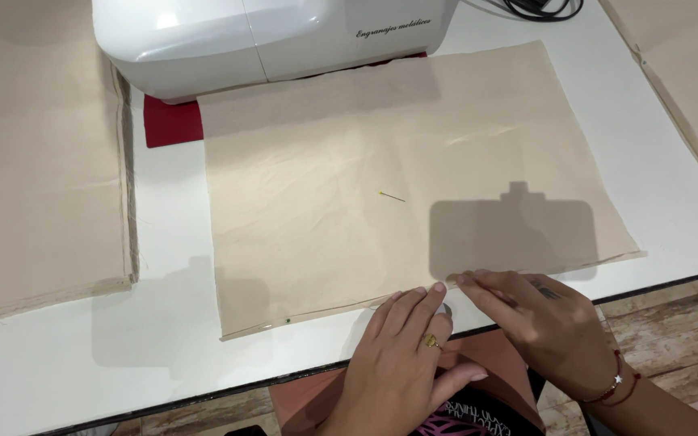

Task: Folding the edge of a fabric piece and securing the fold with pins in preparation for sewing.

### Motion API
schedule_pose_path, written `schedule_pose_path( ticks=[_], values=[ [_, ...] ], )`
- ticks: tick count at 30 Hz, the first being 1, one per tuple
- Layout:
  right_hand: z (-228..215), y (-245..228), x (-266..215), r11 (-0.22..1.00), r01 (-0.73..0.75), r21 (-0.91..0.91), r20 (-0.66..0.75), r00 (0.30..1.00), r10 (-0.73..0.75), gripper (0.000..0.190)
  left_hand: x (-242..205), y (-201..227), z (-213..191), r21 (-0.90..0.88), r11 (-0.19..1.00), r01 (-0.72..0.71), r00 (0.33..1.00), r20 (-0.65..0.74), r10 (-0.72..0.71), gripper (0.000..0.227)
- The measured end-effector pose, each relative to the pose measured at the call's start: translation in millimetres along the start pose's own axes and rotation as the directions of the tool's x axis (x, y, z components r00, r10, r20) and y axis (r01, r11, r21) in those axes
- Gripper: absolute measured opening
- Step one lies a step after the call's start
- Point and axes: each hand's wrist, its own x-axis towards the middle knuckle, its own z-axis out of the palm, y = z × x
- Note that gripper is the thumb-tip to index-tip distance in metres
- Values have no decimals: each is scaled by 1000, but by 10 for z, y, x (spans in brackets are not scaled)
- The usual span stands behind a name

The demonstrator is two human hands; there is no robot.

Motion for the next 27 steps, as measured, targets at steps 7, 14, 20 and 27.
schedule_pose_path(
  ticks=[7, 14, 20, 27],
  values=[
    [33, -6, 2, 996, 14, -86, -45, 999, -18, 25, -3, 2, -8, 13, 999, -34, 999, -12, 34, 59],
    [-72, -121, 206, 989, -61, -131, -87, 995, 50, 11, -54, 13, 16, 6, 1000, 18, 1000, -11, -18, 56],
    [70, -46, 173, 997, -34, -73, -172, 985, 21, 17, -80, 40, 110, 46, 999, -10, 999, -39, 12, 48],
    [116, -56, 156, 996, 8, -87, -143, 990, -20, 26, -27, 18, 11, -131, 991, -24, 995, -95, 12, 44]
  ],
)
